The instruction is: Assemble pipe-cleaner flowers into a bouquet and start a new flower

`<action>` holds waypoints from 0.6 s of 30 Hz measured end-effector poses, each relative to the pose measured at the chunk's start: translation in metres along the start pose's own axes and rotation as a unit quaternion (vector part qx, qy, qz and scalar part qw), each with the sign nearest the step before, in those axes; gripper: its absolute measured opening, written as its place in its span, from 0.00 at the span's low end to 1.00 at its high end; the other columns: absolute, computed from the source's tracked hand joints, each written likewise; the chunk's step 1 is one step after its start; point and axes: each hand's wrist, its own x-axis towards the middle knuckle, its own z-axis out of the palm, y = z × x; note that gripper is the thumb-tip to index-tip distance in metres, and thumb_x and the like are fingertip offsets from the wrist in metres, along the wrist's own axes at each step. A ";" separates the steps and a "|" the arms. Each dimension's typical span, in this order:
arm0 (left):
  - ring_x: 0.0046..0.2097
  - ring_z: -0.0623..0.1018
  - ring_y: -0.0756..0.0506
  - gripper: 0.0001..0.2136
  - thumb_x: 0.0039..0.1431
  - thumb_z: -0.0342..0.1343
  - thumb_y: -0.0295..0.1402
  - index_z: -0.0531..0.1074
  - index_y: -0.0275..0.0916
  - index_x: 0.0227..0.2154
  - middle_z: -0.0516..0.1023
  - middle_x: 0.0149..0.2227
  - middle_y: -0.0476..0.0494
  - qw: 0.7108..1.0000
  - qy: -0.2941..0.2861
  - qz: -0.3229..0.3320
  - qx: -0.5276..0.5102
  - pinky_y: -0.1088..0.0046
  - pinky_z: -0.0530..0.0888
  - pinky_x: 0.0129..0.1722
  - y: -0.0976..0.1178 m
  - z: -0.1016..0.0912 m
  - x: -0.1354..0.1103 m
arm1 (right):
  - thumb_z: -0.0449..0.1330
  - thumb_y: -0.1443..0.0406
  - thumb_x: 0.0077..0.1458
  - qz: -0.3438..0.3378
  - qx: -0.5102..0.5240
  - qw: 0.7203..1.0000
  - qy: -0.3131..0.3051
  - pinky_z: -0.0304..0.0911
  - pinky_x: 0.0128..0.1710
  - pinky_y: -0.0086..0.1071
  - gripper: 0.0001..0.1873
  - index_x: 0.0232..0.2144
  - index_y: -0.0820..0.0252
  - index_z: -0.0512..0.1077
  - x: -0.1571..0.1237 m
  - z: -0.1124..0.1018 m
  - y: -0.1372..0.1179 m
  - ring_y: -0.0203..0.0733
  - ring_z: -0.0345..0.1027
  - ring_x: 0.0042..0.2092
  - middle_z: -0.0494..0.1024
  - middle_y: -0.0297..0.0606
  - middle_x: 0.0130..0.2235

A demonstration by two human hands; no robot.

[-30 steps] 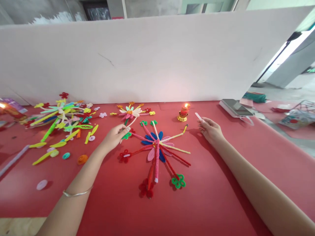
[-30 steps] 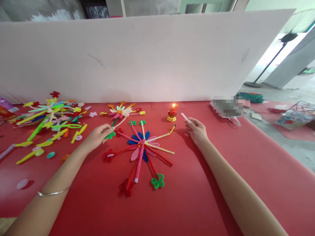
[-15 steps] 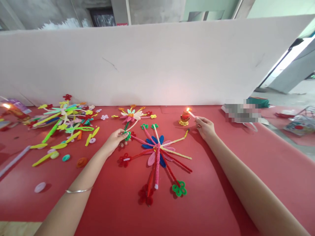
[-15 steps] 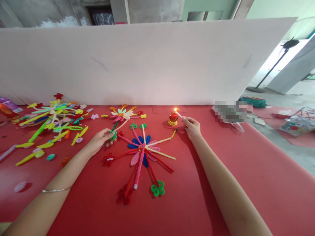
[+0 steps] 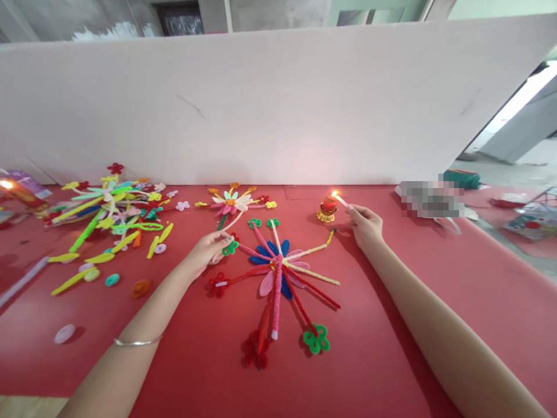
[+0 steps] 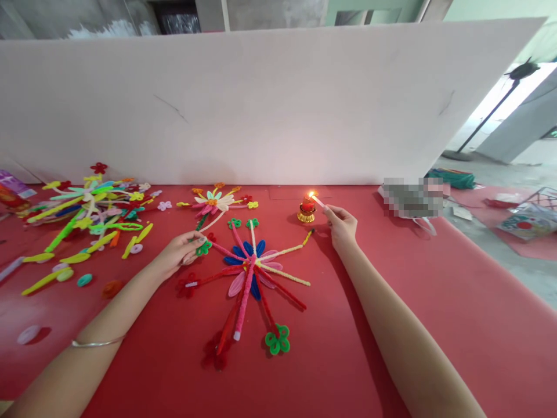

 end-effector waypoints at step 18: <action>0.21 0.68 0.54 0.14 0.42 0.65 0.36 0.66 0.38 0.27 0.74 0.22 0.50 0.994 0.019 -0.042 -0.101 0.83 0.61 0.17 -0.005 -0.012 0.003 | 0.63 0.54 0.43 -0.025 -0.110 0.994 0.005 0.54 0.21 0.27 0.15 0.26 0.61 0.74 -0.008 -0.001 0.001 0.30 0.55 0.22 0.73 0.34 0.24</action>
